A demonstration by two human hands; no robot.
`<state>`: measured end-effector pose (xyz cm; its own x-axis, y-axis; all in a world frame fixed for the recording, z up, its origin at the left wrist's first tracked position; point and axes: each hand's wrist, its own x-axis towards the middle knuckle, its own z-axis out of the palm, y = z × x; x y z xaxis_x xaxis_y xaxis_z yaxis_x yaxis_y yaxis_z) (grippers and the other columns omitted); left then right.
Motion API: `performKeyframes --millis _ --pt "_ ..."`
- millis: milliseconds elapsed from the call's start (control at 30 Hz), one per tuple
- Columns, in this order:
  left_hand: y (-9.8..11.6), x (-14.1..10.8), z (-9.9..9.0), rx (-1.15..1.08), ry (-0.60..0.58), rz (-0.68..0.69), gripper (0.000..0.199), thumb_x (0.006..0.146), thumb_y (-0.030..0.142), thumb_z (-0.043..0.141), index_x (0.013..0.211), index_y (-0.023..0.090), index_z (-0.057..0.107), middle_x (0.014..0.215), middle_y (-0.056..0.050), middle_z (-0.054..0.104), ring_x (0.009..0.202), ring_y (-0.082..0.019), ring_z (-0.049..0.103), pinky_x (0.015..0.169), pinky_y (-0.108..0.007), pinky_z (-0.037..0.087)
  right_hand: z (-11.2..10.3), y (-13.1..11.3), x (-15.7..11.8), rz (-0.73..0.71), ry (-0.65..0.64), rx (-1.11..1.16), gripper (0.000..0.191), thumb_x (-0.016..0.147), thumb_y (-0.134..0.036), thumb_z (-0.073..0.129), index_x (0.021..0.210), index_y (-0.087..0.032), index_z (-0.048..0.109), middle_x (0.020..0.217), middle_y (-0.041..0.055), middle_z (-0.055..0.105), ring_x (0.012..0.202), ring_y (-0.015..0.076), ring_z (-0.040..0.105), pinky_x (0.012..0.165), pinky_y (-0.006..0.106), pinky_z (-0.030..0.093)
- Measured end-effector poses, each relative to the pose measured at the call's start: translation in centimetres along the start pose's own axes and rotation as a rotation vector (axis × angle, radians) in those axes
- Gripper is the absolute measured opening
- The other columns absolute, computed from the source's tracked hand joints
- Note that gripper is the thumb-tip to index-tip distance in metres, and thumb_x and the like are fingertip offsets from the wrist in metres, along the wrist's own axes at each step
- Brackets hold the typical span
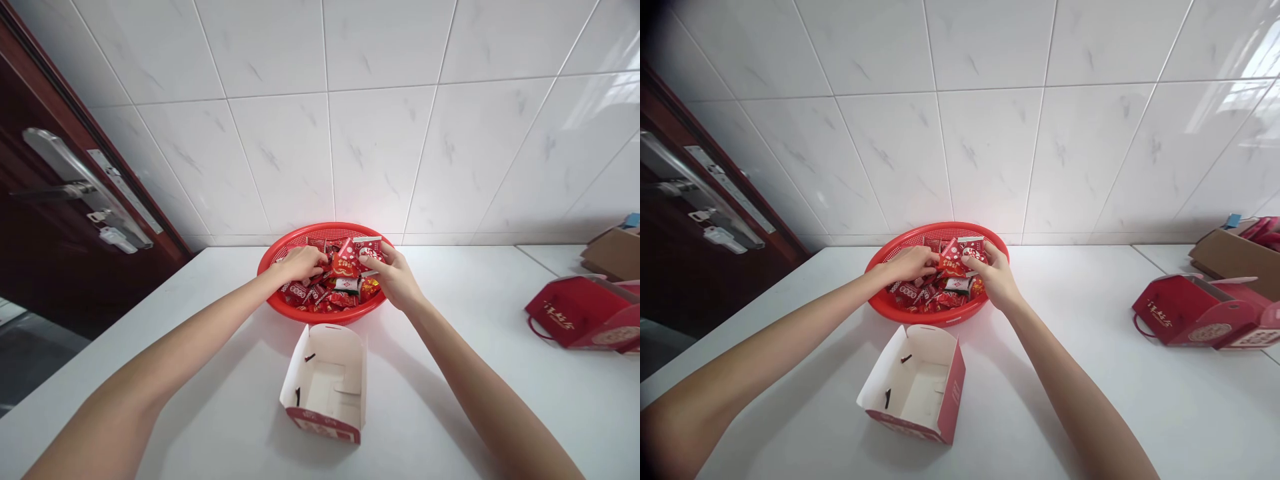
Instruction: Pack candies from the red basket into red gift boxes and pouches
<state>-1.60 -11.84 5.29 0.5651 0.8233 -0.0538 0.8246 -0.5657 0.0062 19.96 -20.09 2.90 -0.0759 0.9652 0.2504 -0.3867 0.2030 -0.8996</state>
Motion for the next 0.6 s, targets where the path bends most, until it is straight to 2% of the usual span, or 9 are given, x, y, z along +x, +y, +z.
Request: performKeyframes --millis 100,233,367,433,533,600 --pt "-0.4 0.0 0.1 -0.129 0.039 -0.008 0.020 0.085 0.022 0.053 0.074 0.022 0.069 0.073 -0.002 0.072 0.074 -0.021 0.067 0.061 -0.028 0.040 -0.1 0.2 0.0 -0.009 0.004 -0.015 0.034 0.070 -0.038 0.087 0.097 -0.024 0.072 0.097 0.0023 0.077 0.094 0.0251 0.071 0.088 0.041 0.056" --pt "-0.9 -0.4 0.1 -0.457 0.215 -0.105 0.018 0.082 0.031 0.055 0.083 0.021 0.069 0.089 -0.003 0.076 0.083 -0.021 0.070 0.074 -0.028 0.052 -0.2 0.3 0.1 -0.015 0.003 0.000 0.030 0.072 -0.037 0.085 0.096 -0.024 0.072 0.097 0.0018 0.077 0.091 0.0237 0.071 0.085 0.038 0.057" --pt "-0.7 -1.0 0.1 -0.824 0.241 -0.121 0.020 0.080 0.039 0.057 0.083 0.020 0.063 0.086 -0.004 0.074 0.083 -0.021 0.071 0.069 -0.029 0.055 -0.2 0.3 0.1 -0.007 0.002 0.005 0.030 0.073 -0.036 0.085 0.097 -0.025 0.073 0.099 0.0020 0.078 0.094 0.0249 0.072 0.087 0.040 0.057" --pt "-0.6 -1.3 0.1 -0.876 0.253 -0.106 0.023 0.078 0.041 0.059 0.084 0.019 0.063 0.084 -0.004 0.073 0.082 -0.022 0.071 0.069 -0.029 0.055 -0.1 0.2 0.0 -0.001 0.005 0.008 0.031 0.072 -0.037 0.085 0.098 -0.025 0.073 0.098 0.0022 0.078 0.094 0.0255 0.072 0.087 0.041 0.058" --pt "-0.7 -1.7 -0.3 -0.810 0.263 -0.095 0.025 0.078 0.042 0.059 0.085 0.019 0.065 0.082 -0.003 0.073 0.079 -0.020 0.070 0.071 -0.029 0.054 -0.1 0.1 0.0 0.007 0.013 0.020 0.033 0.070 -0.037 0.086 0.097 -0.025 0.072 0.097 0.0020 0.078 0.092 0.0251 0.073 0.086 0.041 0.058" --pt "-1.0 -2.0 -0.8 -0.705 0.183 -0.065 0.024 0.077 0.040 0.058 0.084 0.019 0.068 0.083 -0.003 0.074 0.079 -0.020 0.069 0.071 -0.028 0.054 -0.1 0.0 -0.1 0.008 0.013 0.024 0.033 0.070 -0.037 0.086 0.098 -0.025 0.073 0.096 0.0017 0.078 0.090 0.0244 0.073 0.084 0.039 0.059"
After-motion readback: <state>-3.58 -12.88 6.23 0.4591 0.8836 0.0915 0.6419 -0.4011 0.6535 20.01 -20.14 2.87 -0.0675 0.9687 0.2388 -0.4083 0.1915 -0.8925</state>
